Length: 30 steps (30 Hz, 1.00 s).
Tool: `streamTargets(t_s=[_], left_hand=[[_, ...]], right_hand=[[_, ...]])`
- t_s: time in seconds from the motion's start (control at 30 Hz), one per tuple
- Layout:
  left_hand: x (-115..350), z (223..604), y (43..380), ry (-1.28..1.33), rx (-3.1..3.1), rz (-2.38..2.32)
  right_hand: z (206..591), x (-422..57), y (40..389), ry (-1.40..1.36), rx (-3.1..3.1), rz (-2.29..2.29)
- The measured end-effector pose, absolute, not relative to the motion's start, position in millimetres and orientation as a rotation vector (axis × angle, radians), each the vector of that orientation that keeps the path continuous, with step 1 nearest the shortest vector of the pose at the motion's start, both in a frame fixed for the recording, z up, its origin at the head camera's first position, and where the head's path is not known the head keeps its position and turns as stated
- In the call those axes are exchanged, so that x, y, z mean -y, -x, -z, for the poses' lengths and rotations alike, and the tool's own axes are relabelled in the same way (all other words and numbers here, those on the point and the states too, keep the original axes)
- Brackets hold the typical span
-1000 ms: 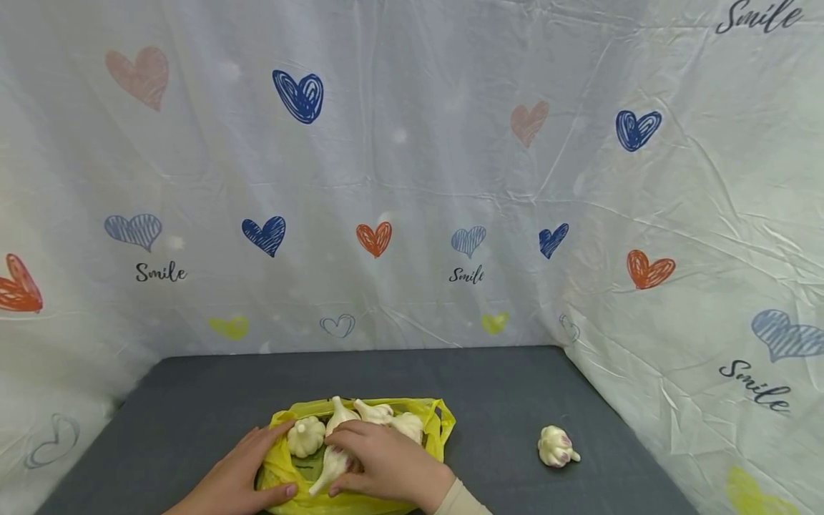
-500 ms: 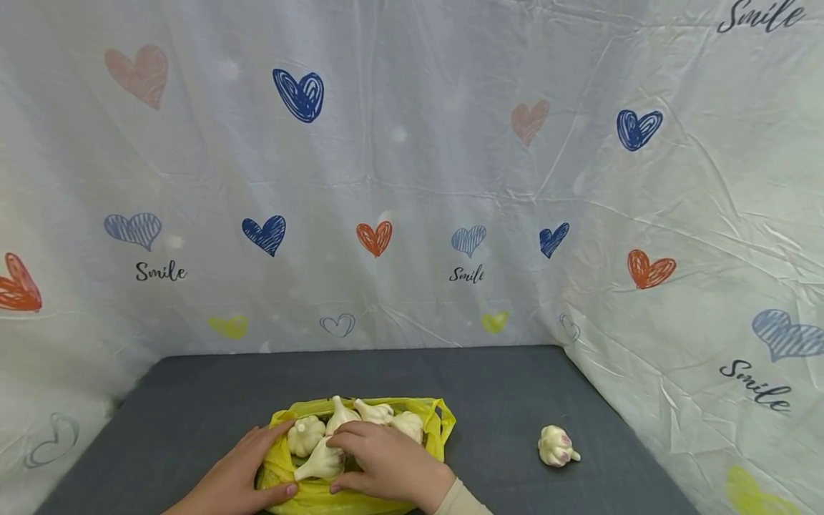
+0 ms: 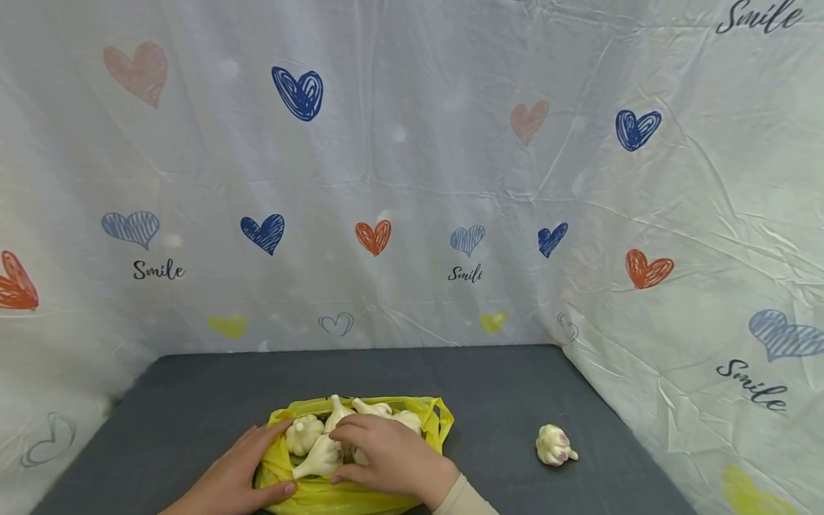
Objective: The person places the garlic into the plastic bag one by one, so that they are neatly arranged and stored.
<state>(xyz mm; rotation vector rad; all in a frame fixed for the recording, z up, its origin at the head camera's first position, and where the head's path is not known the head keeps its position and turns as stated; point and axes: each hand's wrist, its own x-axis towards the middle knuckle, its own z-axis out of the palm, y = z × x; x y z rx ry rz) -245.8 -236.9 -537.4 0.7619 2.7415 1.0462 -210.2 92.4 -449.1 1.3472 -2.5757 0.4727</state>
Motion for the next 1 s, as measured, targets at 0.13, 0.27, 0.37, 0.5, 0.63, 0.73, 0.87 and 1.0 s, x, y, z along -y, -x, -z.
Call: streamTargets(t_s=[0.13,0.27,0.37,0.5,0.63,0.73,0.87,1.0], left_hand=[[235,536,246,-0.756,-2.749,-1.032],[234,535,248,-0.741,-2.736,-1.015],[234,538,250,-0.721,-2.733,-1.012],[235,543,252,-0.708,-2.728,-1.021],[237,546,254,-0.702,-2.702,-1.028],[238,546,254,-0.694,-2.688,-1.028],[238,546,255,-0.665,-2.689,-1.029],[239,544,254,-0.661,-2.704,-1.02]], right_hand=[[443,-99,210,-1.291,2.606,-0.529],[436,-109,211,-1.246,2.617,-0.605],[431,-119,213,-1.226,2.613,-0.707],[426,-135,217,-1.164,2.644,-0.845],[424,-150,221,-1.058,2.695,-0.898],[420,-161,225,-0.994,2.722,-0.936],[412,-175,228,-0.946,2.745,-1.01],[405,-190,229,-0.892,2.742,-1.059]])
